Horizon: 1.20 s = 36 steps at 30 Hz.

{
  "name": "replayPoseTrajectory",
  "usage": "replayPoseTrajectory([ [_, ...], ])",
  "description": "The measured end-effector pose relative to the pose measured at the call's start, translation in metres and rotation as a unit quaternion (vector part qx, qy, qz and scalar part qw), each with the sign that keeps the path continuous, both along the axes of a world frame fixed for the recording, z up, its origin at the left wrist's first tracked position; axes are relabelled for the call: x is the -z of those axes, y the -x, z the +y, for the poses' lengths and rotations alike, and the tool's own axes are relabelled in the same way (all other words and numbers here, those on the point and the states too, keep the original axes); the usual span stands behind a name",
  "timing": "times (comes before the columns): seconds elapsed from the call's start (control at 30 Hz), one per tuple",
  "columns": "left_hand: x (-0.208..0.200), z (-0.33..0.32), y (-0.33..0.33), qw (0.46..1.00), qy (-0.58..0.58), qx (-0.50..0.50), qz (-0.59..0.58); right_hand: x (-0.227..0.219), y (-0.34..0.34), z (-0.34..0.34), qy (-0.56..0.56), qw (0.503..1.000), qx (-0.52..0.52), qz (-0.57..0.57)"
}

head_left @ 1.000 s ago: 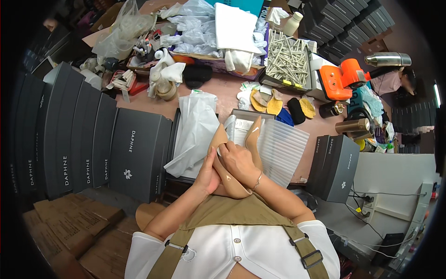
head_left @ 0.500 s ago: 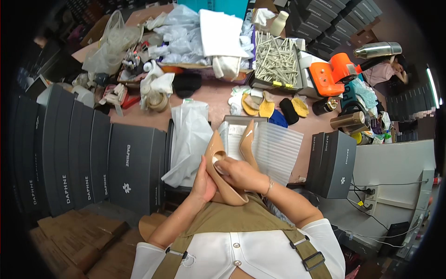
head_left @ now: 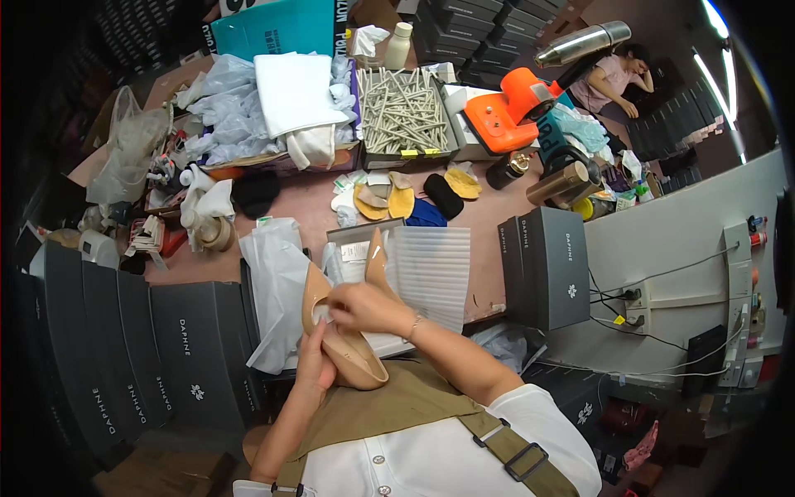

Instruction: Inspecting beige high-heeled shoes and packing them into a branded shoe box with tissue paper.

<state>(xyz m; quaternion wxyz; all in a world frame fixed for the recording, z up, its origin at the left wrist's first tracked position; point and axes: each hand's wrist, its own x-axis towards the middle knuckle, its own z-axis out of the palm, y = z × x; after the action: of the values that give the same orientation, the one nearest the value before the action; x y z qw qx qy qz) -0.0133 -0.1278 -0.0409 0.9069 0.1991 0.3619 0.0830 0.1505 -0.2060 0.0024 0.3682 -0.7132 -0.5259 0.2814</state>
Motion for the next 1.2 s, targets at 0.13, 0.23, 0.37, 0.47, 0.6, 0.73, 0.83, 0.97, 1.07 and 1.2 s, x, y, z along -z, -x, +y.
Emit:
replayPoseTrajectory([
  [0.13, 0.0, 0.016, 0.007, 0.993, 0.092, 0.058, 0.053, 0.04, -0.093, -0.022, 0.15, 0.958, 0.163, -0.184],
  [0.23, -0.011, 0.01, 0.006, 0.994, 0.077, 0.05, 0.052, 0.098, -0.119, -0.019, 0.218, 0.945, 0.181, -0.161],
  [0.37, -0.022, 0.012, 0.006, 0.995, 0.097, -0.014, 0.016, 0.025, -0.11, -0.017, 0.147, 0.946, 0.258, -0.128],
  [0.47, -0.015, 0.012, 0.006, 0.995, 0.097, -0.005, -0.016, 0.013, -0.095, -0.019, 0.1, 0.953, 0.189, -0.213],
  [0.6, -0.02, 0.009, -0.006, 0.994, 0.097, 0.034, -0.041, 0.102, -0.122, -0.02, 0.21, 0.958, 0.169, -0.095],
  [0.73, -0.024, 0.01, -0.003, 0.995, 0.092, 0.019, -0.016, 0.092, -0.11, -0.008, 0.236, 0.932, 0.273, -0.026],
  [0.83, -0.019, 0.012, 0.002, 0.994, 0.102, 0.021, -0.029, 0.123, -0.11, -0.026, 0.161, 0.93, 0.277, -0.182],
  [0.97, -0.024, 0.015, 0.0, 0.997, 0.071, -0.006, -0.04, 0.04, -0.099, -0.015, 0.036, 0.95, 0.295, -0.102],
  [1.07, -0.025, 0.018, -0.005, 0.992, 0.099, -0.001, -0.075, -0.061, -0.055, -0.023, 0.112, 0.926, 0.027, 0.359],
  [1.2, -0.023, 0.01, -0.009, 0.994, 0.091, -0.004, -0.057, -0.04, 0.028, -0.001, 0.047, 0.999, -0.006, -0.024],
])
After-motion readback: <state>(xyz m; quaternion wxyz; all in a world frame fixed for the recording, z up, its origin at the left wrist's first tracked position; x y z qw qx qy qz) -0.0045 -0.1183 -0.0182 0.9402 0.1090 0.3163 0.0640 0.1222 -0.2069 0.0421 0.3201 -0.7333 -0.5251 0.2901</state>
